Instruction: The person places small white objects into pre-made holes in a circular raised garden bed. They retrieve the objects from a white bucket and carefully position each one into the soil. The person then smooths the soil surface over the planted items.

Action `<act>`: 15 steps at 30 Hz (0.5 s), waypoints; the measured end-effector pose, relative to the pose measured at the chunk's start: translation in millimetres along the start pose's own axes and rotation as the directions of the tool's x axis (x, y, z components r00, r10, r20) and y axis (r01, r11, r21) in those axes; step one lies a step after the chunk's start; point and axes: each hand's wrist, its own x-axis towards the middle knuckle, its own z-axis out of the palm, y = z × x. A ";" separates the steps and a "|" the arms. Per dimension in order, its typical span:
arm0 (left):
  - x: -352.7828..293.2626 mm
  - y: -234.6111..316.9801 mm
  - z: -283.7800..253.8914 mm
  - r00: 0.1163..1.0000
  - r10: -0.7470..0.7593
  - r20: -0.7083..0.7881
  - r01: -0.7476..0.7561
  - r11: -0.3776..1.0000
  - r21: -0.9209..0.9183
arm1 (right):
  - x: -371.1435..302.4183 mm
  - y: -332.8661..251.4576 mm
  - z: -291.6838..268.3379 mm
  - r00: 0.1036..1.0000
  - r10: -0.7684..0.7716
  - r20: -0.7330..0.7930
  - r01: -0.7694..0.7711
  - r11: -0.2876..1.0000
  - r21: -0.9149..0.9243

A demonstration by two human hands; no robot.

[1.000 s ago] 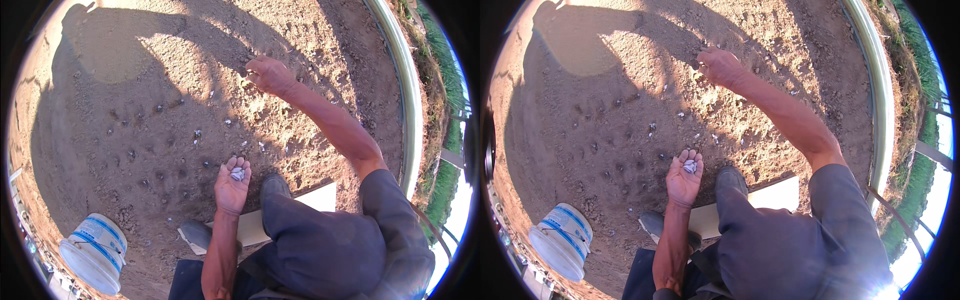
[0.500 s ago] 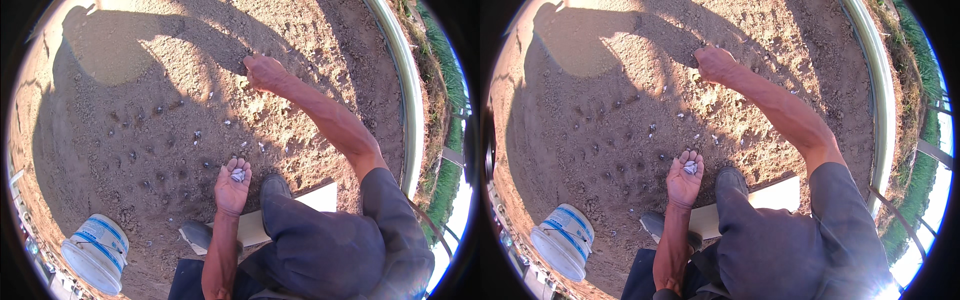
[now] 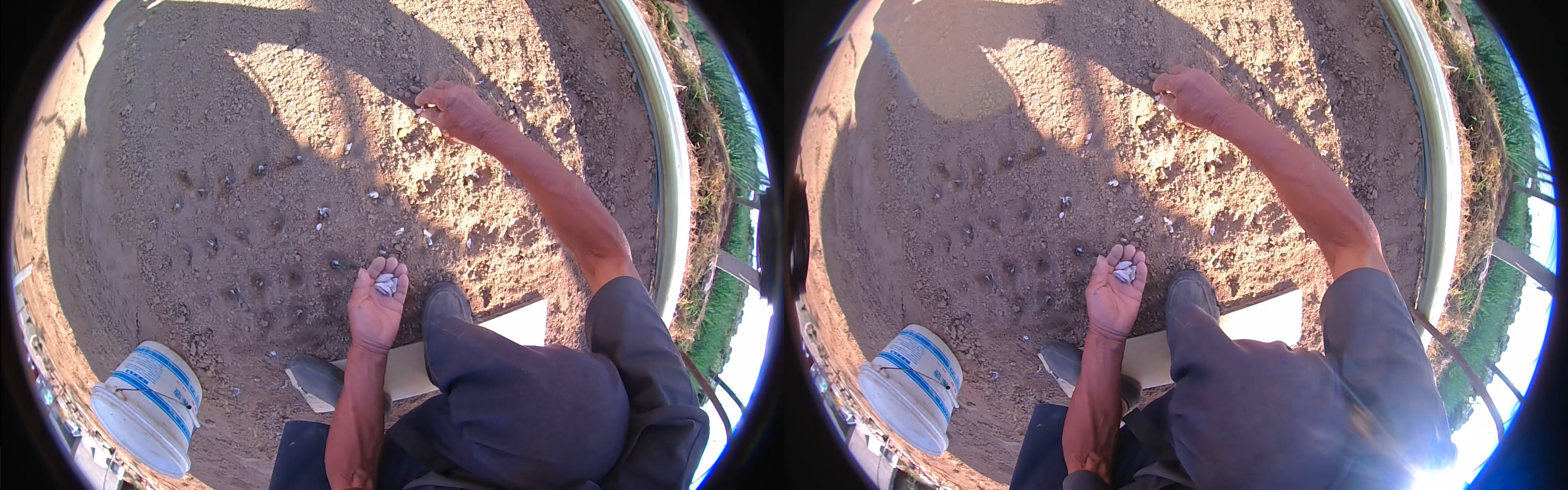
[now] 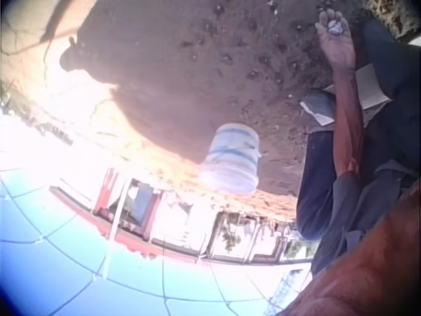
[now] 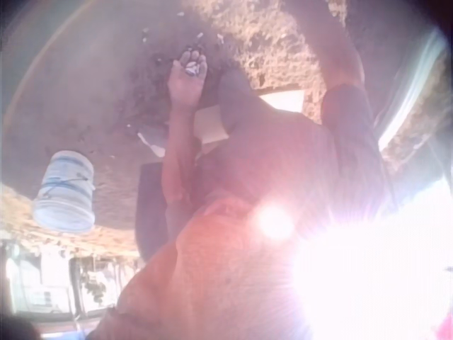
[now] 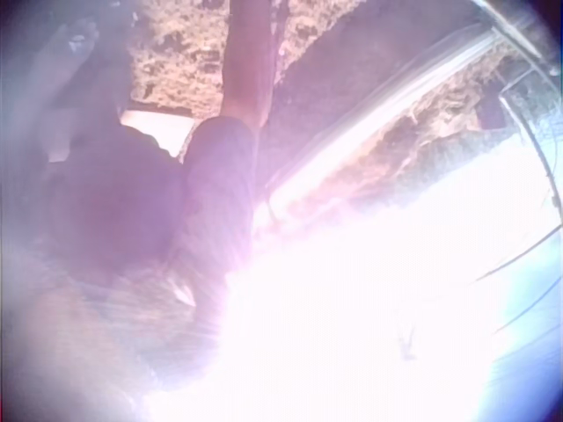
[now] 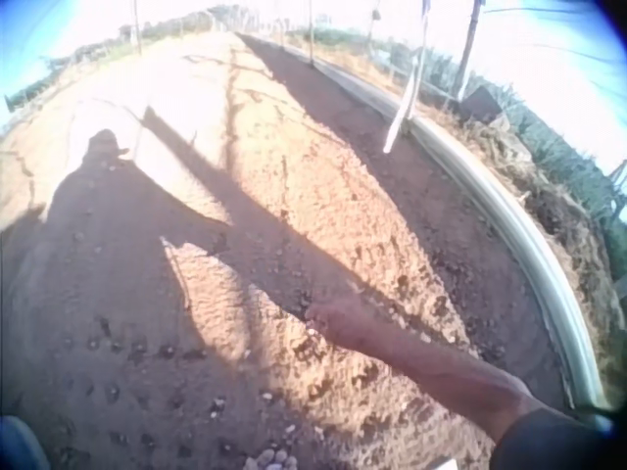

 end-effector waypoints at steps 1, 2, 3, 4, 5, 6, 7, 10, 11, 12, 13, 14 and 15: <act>0.7 0.0 -0.5 1.000 0.002 -0.009 -0.002 1.000 0.006 | -0.4 -6.4 3.1 1.000 0.010 0.014 -0.009 0.999 -0.035; 0.7 -0.9 -1.0 1.000 0.004 -0.019 -0.004 1.000 0.013 | 0.3 -12.3 6.0 0.999 0.020 0.026 -0.018 0.997 -0.070; 1.2 -2.0 -0.5 1.000 -0.003 -0.024 0.003 1.000 0.016 | 2.1 -15.4 8.6 1.000 0.011 0.027 -0.008 0.994 -0.109; 1.6 -3.4 0.1 1.000 -0.010 -0.029 0.010 1.000 0.019 | 2.8 -19.0 11.9 0.997 0.033 0.065 -0.019 0.978 -0.208; 2.0 -2.3 1.4 0.999 -0.010 -0.033 0.011 1.000 0.025 | 5.9 -28.4 14.3 0.994 0.053 0.098 -0.021 0.953 -0.302; 1.5 -1.2 2.1 0.999 -0.011 -0.031 0.012 0.999 0.033 | 8.3 -34.9 14.1 0.989 0.077 0.129 -0.020 0.919 -0.394; 1.6 -2.2 2.2 1.000 -0.015 -0.025 0.016 0.999 0.039 | 6.5 -33.6 17.0 0.998 -0.017 0.057 0.037 0.926 -0.377; 2.3 -3.4 1.3 1.000 -0.015 -0.011 0.016 0.999 0.052 | 2.0 -32.3 17.2 0.999 -0.027 0.029 0.036 0.926 -0.375; 2.2 -3.6 0.7 1.000 -0.014 -0.007 0.014 0.998 0.055 | 2.1 -25.5 27.0 0.998 -0.063 0.024 0.067 0.918 -0.390; 1.2 -3.6 0.5 1.000 -0.014 -0.018 0.015 0.998 0.057 | 2.9 -27.5 27.3 0.993 -0.080 0.086 0.108 0.910 -0.400; -0.3 -3.3 0.2 0.999 -0.013 -0.029 0.015 0.998 0.058 | 3.0 -30.0 28.0 0.984 -0.095 0.149 0.149 0.902 -0.406; -1.1 -3.2 0.1 0.999 -0.012 -0.040 0.015 0.998 0.059 | 2.8 -32.5 28.3 0.971 -0.110 0.212 0.190 0.892 -0.410; -2.1 -3.2 0.7 0.999 -0.013 -0.045 0.015 0.998 0.061 | 3.4 -36.4 26.5 0.987 -0.048 0.155 0.111 0.897 -0.429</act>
